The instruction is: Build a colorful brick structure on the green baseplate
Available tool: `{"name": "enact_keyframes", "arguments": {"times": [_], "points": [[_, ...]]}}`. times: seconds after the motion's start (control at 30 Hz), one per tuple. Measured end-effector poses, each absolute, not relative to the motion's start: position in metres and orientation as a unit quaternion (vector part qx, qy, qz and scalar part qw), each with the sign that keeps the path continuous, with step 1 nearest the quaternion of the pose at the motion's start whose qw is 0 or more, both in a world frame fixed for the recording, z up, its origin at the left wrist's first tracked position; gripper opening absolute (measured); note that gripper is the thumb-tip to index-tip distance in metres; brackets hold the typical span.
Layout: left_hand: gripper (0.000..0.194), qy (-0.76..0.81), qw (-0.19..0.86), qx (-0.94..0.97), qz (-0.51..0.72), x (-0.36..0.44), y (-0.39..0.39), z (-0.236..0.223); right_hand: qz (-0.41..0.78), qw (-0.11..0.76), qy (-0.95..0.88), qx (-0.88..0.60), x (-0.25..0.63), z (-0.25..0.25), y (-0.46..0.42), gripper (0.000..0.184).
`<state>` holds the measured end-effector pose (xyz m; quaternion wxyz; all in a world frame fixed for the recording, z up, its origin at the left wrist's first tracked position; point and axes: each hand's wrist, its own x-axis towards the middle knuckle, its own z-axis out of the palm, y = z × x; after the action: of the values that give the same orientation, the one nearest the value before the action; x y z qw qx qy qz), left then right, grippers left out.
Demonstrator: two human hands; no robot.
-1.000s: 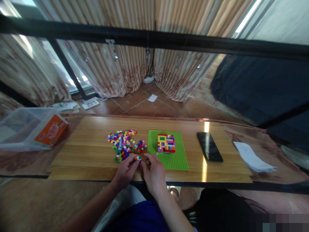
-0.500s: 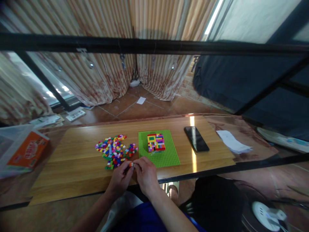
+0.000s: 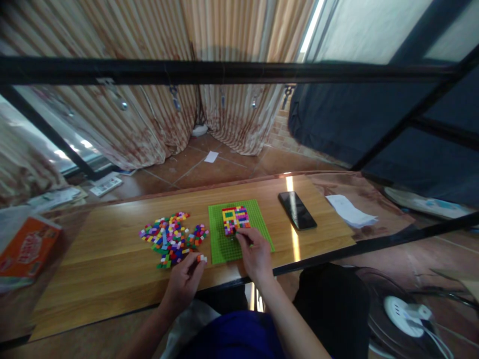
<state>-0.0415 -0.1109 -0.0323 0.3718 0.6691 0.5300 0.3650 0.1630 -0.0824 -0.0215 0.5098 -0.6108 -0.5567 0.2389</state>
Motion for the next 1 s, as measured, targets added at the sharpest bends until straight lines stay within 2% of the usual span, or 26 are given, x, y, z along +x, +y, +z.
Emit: {"name": "enact_keyframes", "arguments": {"times": [0.3,1.0], "points": [[0.021,0.533,0.355,0.681,0.355,-0.039,-0.111,-0.029,0.262,0.486,-0.498,-0.668,0.193,-0.015,-0.050,0.023],[0.017,0.534,0.313,0.701,0.354,-0.038,-0.112,-0.033,0.310,0.443,-0.467,-0.700,0.201,-0.013,-0.036,0.019]]}}
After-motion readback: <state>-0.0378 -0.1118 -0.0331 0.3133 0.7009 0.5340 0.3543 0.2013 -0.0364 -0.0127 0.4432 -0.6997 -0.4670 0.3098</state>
